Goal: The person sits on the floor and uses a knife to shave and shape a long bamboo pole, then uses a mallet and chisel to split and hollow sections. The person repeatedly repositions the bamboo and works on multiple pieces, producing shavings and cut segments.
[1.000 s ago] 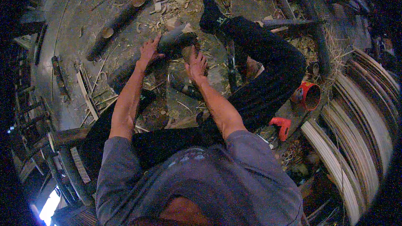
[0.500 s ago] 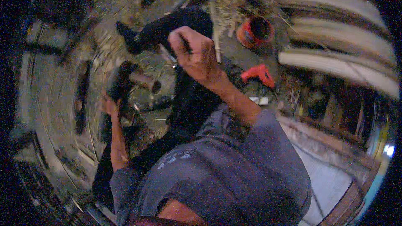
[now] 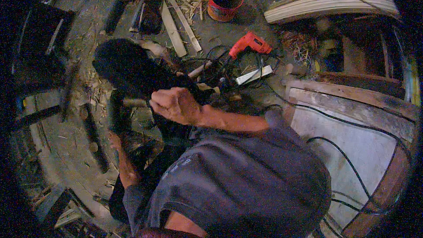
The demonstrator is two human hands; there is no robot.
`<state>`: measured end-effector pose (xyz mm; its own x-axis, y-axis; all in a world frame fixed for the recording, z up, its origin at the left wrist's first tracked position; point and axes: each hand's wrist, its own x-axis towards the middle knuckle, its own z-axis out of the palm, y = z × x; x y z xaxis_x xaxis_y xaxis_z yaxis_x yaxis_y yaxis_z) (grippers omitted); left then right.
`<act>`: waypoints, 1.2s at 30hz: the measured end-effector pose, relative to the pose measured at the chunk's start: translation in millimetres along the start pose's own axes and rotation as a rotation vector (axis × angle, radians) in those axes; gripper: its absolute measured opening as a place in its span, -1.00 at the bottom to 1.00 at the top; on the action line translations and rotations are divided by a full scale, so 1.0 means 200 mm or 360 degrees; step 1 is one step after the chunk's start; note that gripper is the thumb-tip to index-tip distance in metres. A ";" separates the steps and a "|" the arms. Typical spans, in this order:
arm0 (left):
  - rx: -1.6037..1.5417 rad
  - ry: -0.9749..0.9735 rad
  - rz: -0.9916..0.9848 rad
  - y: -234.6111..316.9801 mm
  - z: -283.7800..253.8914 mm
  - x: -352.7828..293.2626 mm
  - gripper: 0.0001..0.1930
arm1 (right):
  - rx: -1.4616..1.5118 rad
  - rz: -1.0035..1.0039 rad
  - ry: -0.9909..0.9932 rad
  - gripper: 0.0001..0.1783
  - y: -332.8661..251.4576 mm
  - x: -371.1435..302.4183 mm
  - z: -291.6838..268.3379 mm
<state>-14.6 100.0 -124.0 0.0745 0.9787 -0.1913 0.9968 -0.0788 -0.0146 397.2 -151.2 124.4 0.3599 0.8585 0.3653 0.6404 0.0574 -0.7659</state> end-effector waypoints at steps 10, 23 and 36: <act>0.0001 -0.0084 0.0100 0.05 0.09 0.10 0.00 | 0.0632 -0.0009 -0.0293 -0.75 0.04 0.00 0.01; -0.0047 -0.0091 0.0120 0.00 0.14 0.04 -0.04 | -0.0325 0.0602 -0.0566 -0.76 1.14 -0.20 -0.04; -0.0093 0.0131 0.0183 0.04 0.33 0.19 -0.08 | -0.1135 -0.0270 -0.1810 -0.76 1.25 -0.28 0.17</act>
<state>-5.9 124.7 -197.0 0.1878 0.9763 -0.1072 0.9814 -0.1821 0.0603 515.1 -168.1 -105.9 -0.2915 0.8301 -0.4754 0.9553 0.2271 -0.1893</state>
